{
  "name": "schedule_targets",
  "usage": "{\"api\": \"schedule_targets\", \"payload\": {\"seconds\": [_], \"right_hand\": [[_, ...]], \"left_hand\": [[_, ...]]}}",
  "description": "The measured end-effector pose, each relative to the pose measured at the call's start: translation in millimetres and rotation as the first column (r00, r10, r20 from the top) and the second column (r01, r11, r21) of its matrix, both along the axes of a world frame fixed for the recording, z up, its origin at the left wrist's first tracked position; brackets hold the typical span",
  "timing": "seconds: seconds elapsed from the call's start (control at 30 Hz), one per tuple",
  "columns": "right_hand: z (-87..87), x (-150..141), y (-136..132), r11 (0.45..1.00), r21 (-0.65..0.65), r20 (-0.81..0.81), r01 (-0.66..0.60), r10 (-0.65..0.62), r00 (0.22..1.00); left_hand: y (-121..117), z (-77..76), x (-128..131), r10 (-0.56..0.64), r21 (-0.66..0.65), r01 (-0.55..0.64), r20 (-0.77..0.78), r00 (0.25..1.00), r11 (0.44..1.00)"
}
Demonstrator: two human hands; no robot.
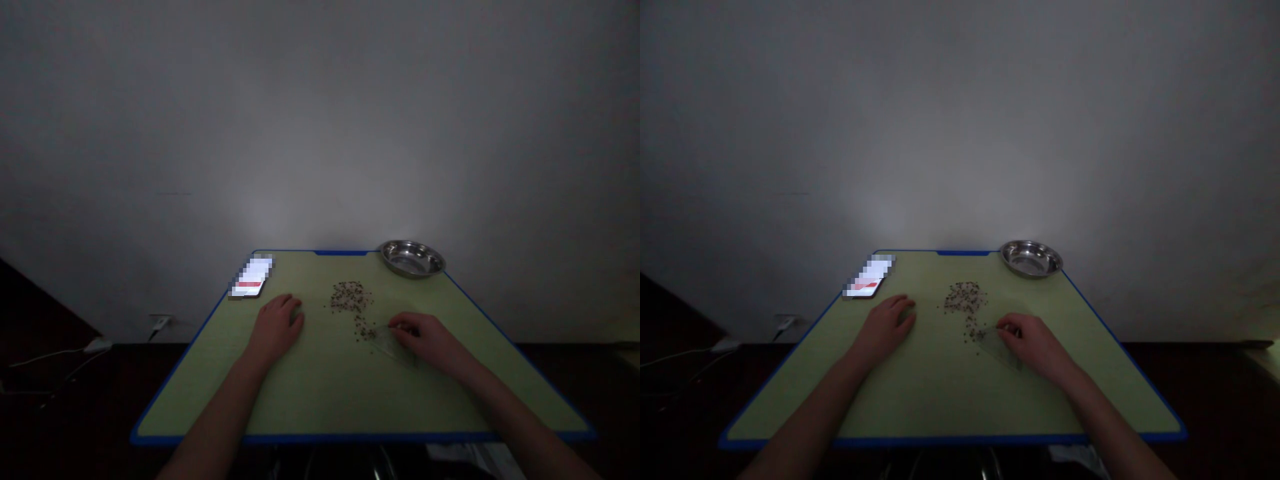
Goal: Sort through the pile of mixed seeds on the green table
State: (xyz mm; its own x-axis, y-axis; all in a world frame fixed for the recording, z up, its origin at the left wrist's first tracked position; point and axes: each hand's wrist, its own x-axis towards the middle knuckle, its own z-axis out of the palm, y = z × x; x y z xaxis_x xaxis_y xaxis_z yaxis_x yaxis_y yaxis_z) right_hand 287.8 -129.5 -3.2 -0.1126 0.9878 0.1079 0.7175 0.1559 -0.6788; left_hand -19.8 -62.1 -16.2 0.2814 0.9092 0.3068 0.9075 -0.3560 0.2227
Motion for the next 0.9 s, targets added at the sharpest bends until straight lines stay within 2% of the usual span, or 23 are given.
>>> {"api": "schedule_targets", "payload": {"seconds": [0.33, 0.57, 0.9], "right_hand": [[-2.7, -9.7, 2.1, 1.000, -0.005, 0.032, -0.001, 0.001, 0.999], [0.0, -4.3, 6.2, 1.000, 0.009, 0.046, 0.009, -0.010, 0.999], [2.7, -14.1, 4.3, 1.000, 0.010, 0.061, -0.029, 0.029, 0.998]], "left_hand": [[2.3, -0.5, -1.2, -0.007, -0.007, 0.007, 0.016, 1.000, 1.000], [1.2, 0.8, -1.0, 0.004, -0.013, -0.004, 0.006, 1.000, 1.000], [4.1, -2.7, -2.9, -0.010, 0.001, 0.010, 0.035, 0.999, 1.000]]}}
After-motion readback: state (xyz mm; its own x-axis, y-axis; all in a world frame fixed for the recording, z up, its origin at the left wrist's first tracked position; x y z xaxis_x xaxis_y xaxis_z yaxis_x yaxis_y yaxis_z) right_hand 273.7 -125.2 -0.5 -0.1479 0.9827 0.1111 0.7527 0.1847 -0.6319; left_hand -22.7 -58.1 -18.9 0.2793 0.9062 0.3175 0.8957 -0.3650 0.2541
